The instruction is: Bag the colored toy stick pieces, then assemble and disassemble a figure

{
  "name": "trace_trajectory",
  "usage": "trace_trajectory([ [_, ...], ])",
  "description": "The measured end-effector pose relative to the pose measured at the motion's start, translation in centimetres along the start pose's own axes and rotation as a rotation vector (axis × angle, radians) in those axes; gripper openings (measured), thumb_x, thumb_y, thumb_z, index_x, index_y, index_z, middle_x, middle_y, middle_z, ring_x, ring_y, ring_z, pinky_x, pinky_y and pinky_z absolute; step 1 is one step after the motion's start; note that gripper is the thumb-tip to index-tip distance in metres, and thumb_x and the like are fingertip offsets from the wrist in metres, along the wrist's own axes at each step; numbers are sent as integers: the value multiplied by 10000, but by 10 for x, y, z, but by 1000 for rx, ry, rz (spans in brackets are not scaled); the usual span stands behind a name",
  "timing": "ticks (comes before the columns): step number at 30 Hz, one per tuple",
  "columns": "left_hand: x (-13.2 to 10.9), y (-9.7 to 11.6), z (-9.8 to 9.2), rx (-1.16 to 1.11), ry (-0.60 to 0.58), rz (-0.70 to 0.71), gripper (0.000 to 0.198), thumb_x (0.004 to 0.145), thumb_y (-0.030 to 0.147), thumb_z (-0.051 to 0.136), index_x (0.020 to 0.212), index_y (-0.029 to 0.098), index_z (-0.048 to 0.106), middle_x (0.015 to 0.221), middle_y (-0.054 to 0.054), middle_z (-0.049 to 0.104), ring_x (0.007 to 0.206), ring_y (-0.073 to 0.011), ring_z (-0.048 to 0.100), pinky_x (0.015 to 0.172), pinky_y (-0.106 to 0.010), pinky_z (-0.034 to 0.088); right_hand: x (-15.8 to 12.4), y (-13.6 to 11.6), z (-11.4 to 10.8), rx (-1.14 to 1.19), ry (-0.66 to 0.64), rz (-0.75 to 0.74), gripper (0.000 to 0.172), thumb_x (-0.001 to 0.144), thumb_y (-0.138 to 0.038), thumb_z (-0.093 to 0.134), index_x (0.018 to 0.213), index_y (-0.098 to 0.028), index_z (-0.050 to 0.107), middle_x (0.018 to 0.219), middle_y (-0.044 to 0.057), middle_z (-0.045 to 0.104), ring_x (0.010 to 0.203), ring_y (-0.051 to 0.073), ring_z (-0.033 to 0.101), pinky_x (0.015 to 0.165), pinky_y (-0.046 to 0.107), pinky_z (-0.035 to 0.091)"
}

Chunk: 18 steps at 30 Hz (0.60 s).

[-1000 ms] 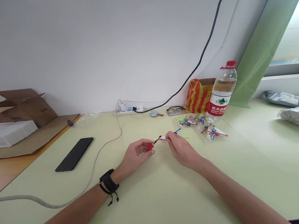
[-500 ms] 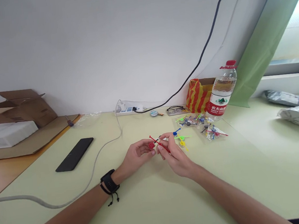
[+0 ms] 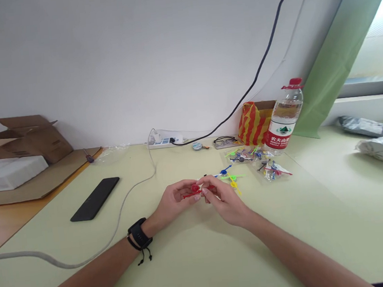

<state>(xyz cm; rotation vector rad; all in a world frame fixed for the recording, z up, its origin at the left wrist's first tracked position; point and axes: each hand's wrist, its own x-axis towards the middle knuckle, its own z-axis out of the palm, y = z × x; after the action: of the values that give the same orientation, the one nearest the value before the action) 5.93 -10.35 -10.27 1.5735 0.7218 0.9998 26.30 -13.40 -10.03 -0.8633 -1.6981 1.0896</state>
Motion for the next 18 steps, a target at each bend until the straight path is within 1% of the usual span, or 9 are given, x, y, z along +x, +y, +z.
trace_trajectory([
  [3, -1, 3, 0, 48, 3, 12, 376, 837, 331, 812, 1159, 155, 732, 1075, -126, 769, 1010, -248, 726, 952, -405, 584, -2, 5, 3, 31, -3, 0, 208, 1043, -380, 503, 1229, -299, 459, 931, 3, 600, 750, 151, 551, 712, 315, 486],
  [5, -1, 3, 0, 73, -10, 28, 367, 861, 334, 789, 1181, 163, 731, 1096, -123, 770, 1017, -247, 727, 952, -400, 584, -2, 9, 4, 0, -5, -12, 186, 1044, -364, 499, 1207, -294, 441, 942, 4, 600, 733, 145, 546, 704, 313, 484],
  [11, -1, 0, 0, 98, -2, 39, 311, 899, 341, 748, 1161, 173, 752, 1124, -119, 776, 1026, -250, 730, 972, -407, 579, -2, 10, 2, -118, 3, -28, 153, 1044, -343, 476, 1178, -273, 454, 931, 16, 595, 738, 155, 579, 711, 327, 514],
  [15, -1, -2, 0, 65, -12, 29, 315, 883, 345, 764, 1150, 179, 765, 1167, -122, 767, 1061, -270, 726, 973, -416, 583, -1, 7, 0, -265, 22, -55, 136, 1036, -325, 465, 1155, -265, 490, 1027, 60, 639, 809, 182, 633, 720, 336, 521],
  [18, -2, -2, 0, 79, -36, 25, 300, 888, 348, 756, 1137, 184, 779, 1183, -121, 763, 1073, -275, 721, 963, -408, 585, 0, 6, -2, -384, 16, -64, 119, 1029, -301, 452, 1129, -266, 507, 1044, 73, 666, 830, 199, 642, 702, 337, 516],
])
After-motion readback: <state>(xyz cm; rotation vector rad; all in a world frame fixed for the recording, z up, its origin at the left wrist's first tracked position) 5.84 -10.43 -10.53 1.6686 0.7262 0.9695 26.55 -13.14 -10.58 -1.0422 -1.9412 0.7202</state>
